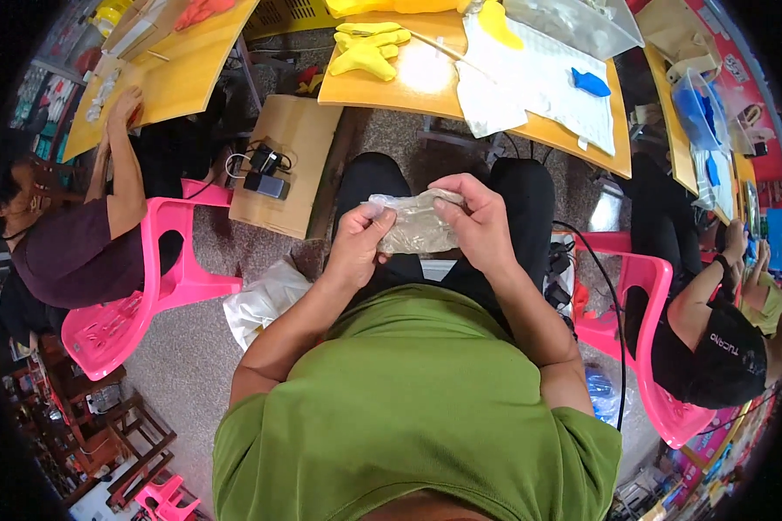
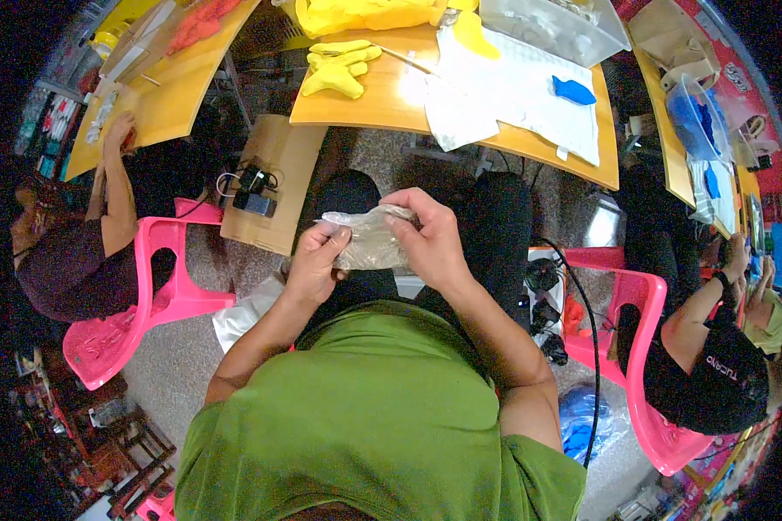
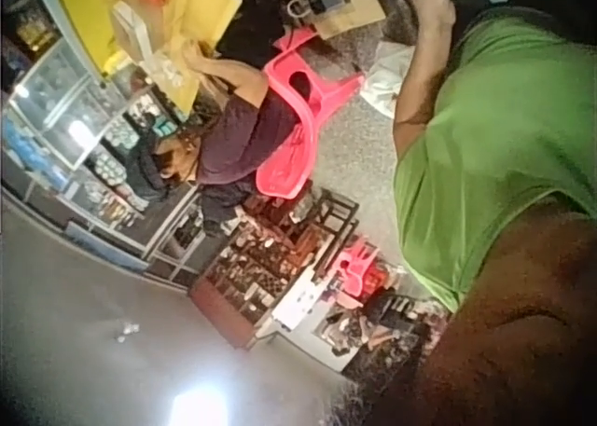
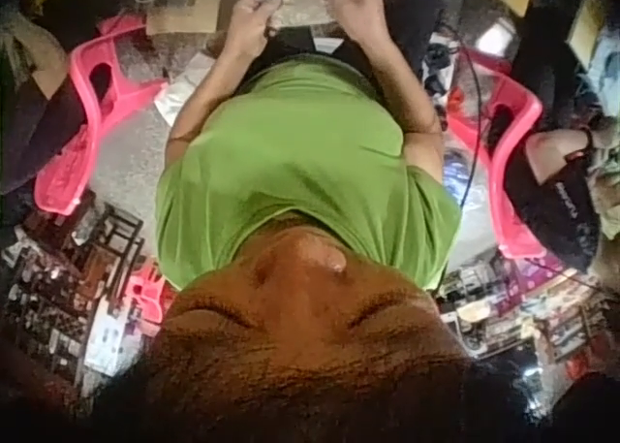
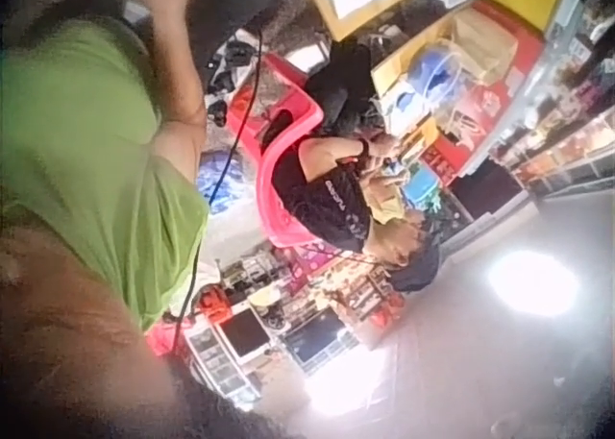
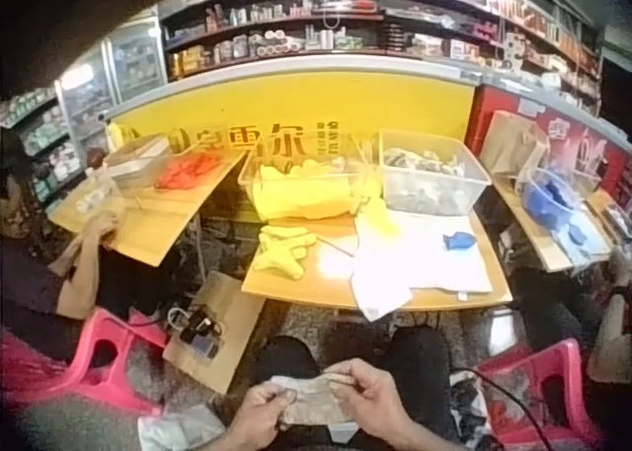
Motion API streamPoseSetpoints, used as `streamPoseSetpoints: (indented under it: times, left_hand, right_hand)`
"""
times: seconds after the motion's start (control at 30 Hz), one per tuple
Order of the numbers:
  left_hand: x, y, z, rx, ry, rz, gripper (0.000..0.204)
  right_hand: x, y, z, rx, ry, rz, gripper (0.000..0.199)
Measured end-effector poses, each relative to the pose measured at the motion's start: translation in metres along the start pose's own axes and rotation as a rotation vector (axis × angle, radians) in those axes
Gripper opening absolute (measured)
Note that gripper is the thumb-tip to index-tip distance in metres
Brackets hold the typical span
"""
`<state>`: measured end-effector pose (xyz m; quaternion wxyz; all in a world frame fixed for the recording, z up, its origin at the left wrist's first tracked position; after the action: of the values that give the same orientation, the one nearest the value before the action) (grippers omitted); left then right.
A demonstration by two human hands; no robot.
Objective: Assemble small yellow fabric craft items by inserting a stick into them and then packaging them into plastic bags.
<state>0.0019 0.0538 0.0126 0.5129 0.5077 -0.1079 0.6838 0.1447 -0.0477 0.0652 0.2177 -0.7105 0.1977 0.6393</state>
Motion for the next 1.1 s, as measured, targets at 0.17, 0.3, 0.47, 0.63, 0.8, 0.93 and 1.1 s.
streamPoseSetpoints:
  times: [0.17,0.3,0.47,0.63,0.8,0.93,1.1]
  left_hand:
    - [-0.019,-0.005,0.014,-0.134,0.33,-0.058,0.02]
    - [-0.024,-0.012,0.012,-0.336,0.376,-0.018,0.035]
    - [-0.015,-0.011,0.019,-0.278,0.134,0.037,0.031]
    - [-0.004,-0.007,0.014,-0.149,0.12,0.017,0.026]
    - [-0.004,-0.007,0.005,-0.123,0.097,-0.012,0.02]
    - [0.0,-0.007,0.015,-0.183,0.066,-0.004,0.018]
    - [-0.007,-0.011,0.01,-0.184,-0.006,0.058,0.014]
  right_hand:
    - [-0.019,-0.003,0.001,-0.092,0.11,0.017,0.014]
    - [-0.045,0.003,0.007,-0.184,0.144,-0.136,0.013]
    - [-0.022,-0.002,0.001,-0.162,0.171,0.137,0.013]
    - [-0.007,-0.004,-0.014,-0.088,0.11,0.171,0.008]
    - [0.016,0.01,-0.017,-0.122,-0.032,0.397,0.013]
    - [0.006,0.004,0.0,-0.316,0.06,0.252,0.016]
    - [0.027,0.005,-0.005,-0.208,-0.079,0.248,0.01]
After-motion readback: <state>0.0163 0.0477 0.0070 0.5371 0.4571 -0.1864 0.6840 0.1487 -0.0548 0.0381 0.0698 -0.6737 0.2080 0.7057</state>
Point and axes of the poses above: each hand's wrist, its own y-axis away from the middle knuckle, its own z-axis out of the palm, x = y × z, the point moved 4 cm from there along -y, towards the middle knuckle, and after that the axes turned 1 degree about -y, right-handed, at the moved point
